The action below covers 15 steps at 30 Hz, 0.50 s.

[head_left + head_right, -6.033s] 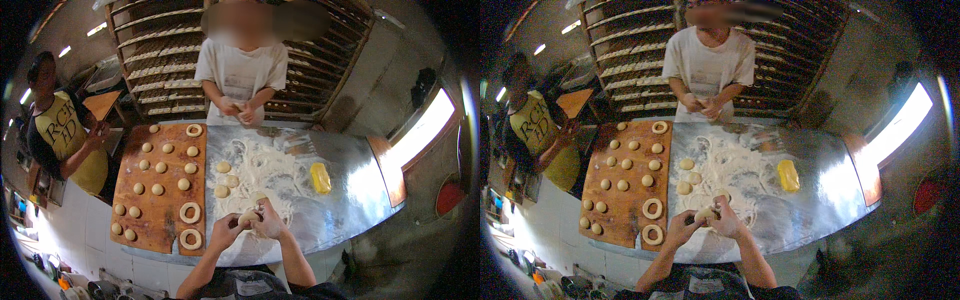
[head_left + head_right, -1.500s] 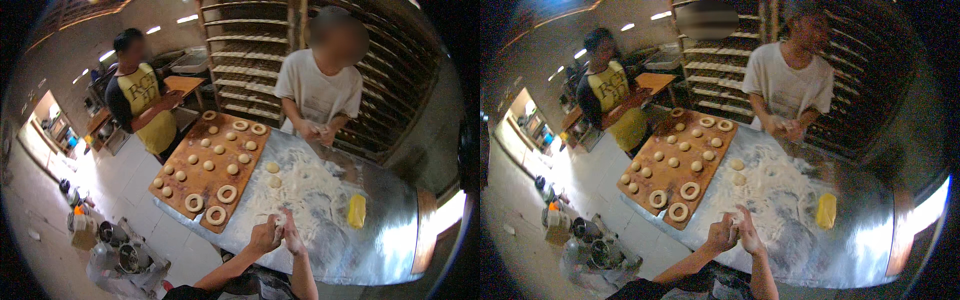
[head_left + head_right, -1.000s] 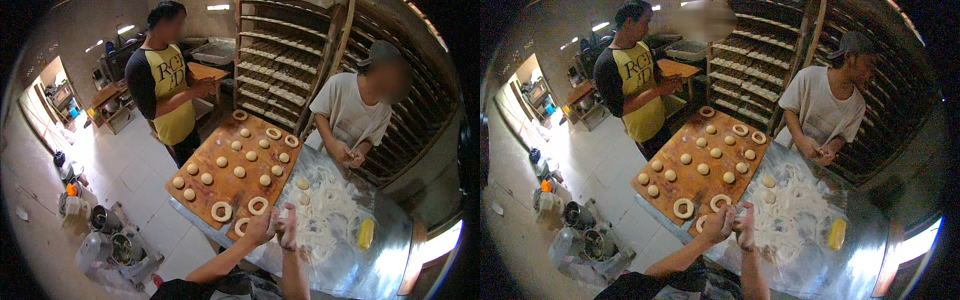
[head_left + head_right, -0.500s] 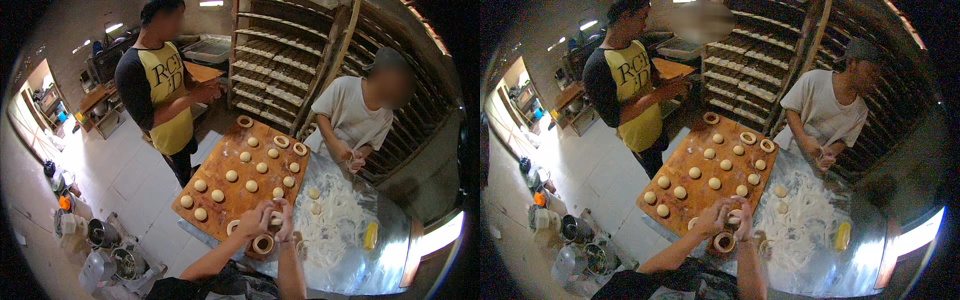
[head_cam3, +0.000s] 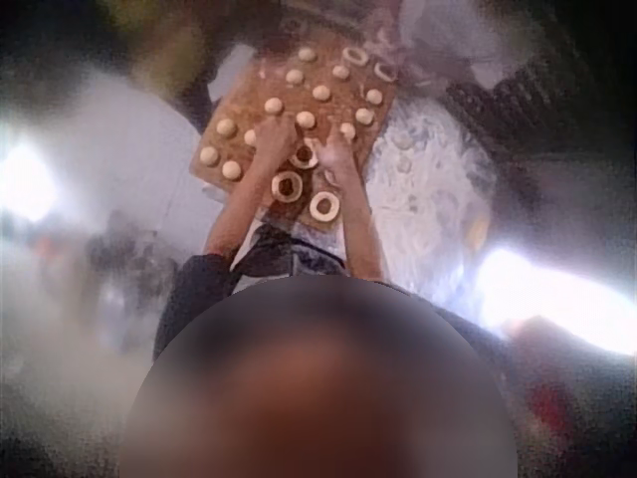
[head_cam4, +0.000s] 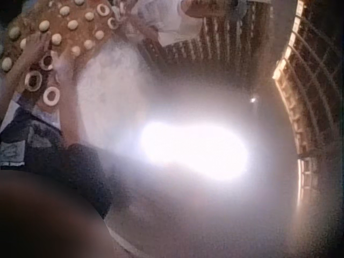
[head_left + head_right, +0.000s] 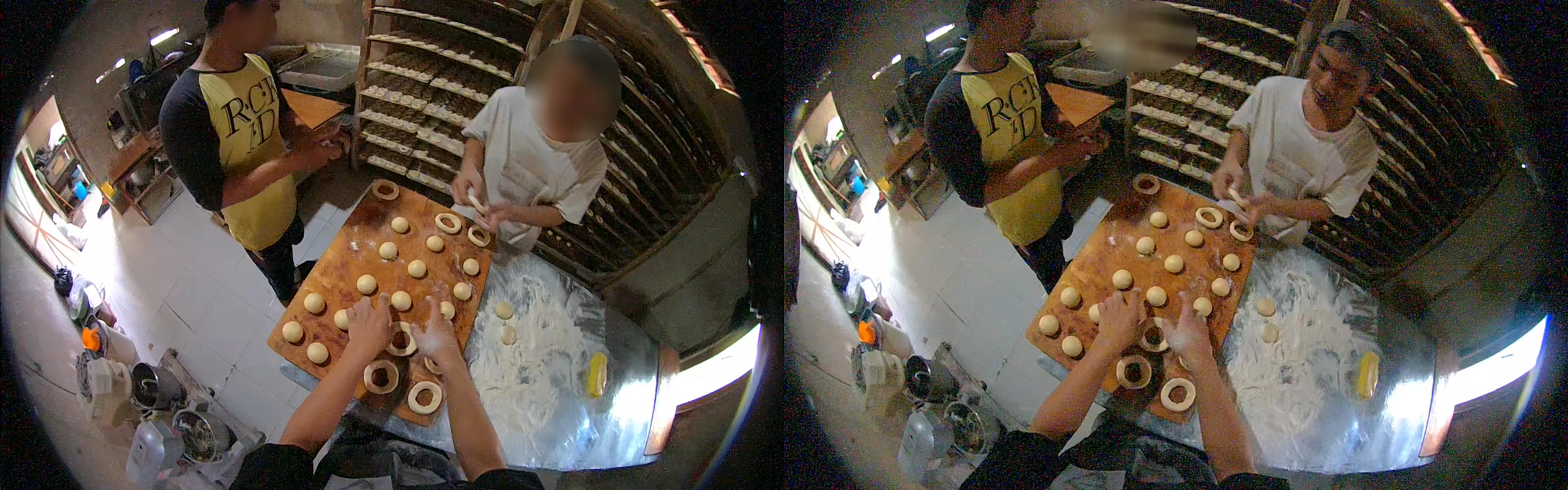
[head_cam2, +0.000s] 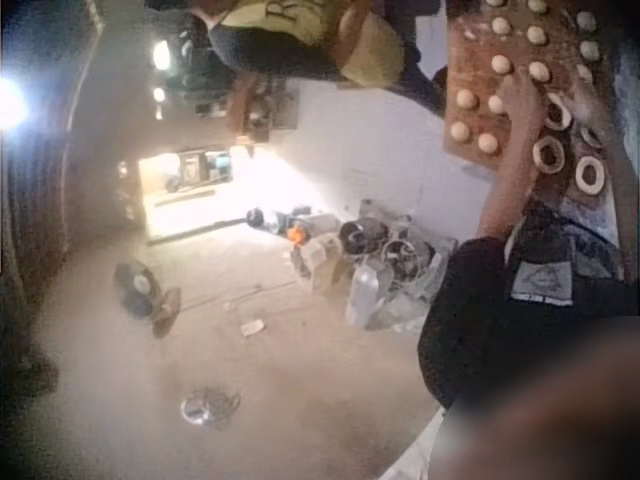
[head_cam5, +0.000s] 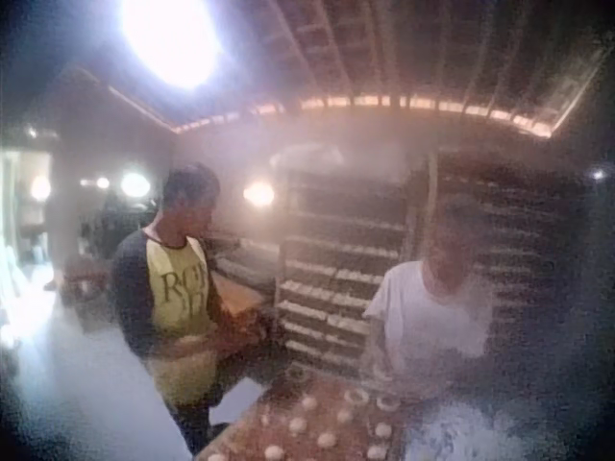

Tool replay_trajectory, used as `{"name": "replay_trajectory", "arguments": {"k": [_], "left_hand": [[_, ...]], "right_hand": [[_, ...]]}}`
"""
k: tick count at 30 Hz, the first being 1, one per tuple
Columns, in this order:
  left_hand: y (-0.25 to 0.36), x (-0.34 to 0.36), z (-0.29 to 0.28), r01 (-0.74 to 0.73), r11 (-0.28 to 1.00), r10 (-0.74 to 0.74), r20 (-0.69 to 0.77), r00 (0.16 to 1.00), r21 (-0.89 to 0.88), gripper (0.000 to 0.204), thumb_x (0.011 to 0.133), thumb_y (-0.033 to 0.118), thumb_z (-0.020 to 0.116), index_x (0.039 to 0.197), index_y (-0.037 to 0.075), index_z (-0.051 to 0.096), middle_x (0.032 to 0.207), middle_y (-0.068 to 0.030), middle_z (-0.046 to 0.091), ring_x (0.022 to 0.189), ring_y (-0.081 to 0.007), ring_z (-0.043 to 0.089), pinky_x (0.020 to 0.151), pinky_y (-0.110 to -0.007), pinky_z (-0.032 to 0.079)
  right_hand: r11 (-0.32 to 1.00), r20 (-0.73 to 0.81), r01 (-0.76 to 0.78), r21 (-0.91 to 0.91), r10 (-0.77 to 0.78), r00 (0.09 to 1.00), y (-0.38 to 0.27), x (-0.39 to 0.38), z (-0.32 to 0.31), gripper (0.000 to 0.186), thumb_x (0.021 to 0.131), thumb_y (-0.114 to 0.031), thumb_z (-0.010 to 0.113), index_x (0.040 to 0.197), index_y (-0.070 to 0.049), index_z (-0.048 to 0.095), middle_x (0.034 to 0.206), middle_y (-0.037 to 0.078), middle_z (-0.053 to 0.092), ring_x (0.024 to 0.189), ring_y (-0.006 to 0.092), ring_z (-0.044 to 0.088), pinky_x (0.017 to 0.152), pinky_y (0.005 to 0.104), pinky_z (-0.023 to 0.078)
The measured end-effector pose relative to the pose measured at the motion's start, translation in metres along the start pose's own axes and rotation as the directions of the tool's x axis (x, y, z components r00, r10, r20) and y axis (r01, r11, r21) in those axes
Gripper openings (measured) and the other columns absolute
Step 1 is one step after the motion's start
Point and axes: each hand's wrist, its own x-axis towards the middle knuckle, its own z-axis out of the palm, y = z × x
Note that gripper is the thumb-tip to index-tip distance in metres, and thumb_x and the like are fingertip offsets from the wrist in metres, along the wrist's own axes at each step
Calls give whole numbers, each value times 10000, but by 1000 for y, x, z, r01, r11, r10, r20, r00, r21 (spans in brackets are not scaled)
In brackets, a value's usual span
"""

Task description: The person shapes dough balls into rings by hand and places them on a wooden board. Two coworkers also shape dough and place the finished rings onto a multi-tiered rack.

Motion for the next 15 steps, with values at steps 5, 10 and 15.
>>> {"name": "replay_trajectory", "arguments": {"k": [5, 10, 15], "left_hand": [[3, -17, 4, -44, 999, 42, 73, 996, 31, 681, 776, 319, 718, 1342, 87, 419, 1027, -157, 502, 975, -325, 514, 815, -459, 384], [-24, -50, -26, 118, 978, -146, -161, 976, -173, 601, 778, 259, 717, 1271, 47, 447, 1012, -190, 523, 973, -364, 522, 841, -471, 415], [-67, -104, -32, 405, 912, -409, -214, 887, -67, 371, 808, 225, 690, 1071, 16, 534, 988, -200, 538, 975, -356, 528, 803, -467, 434]], "right_hand": [[921, -240, 43, -388, -146, 960, -15, -8, 26, 789, 823, -409, 656, 1458, -115, 291, 1213, 254, 533, 1160, 417, 503, 969, 546, 388], [926, -105, 165, -340, -212, 972, -31, -2, 33, 607, 864, -363, 595, 1369, -93, 396, 1181, 262, 554, 1112, 409, 544, 922, 533, 423], [847, -67, 459, -268, -492, 868, -91, 26, 75, 318, 860, -275, 557, 1030, -20, 643, 983, 262, 649, 907, 416, 631, 827, 535, 491]]}}
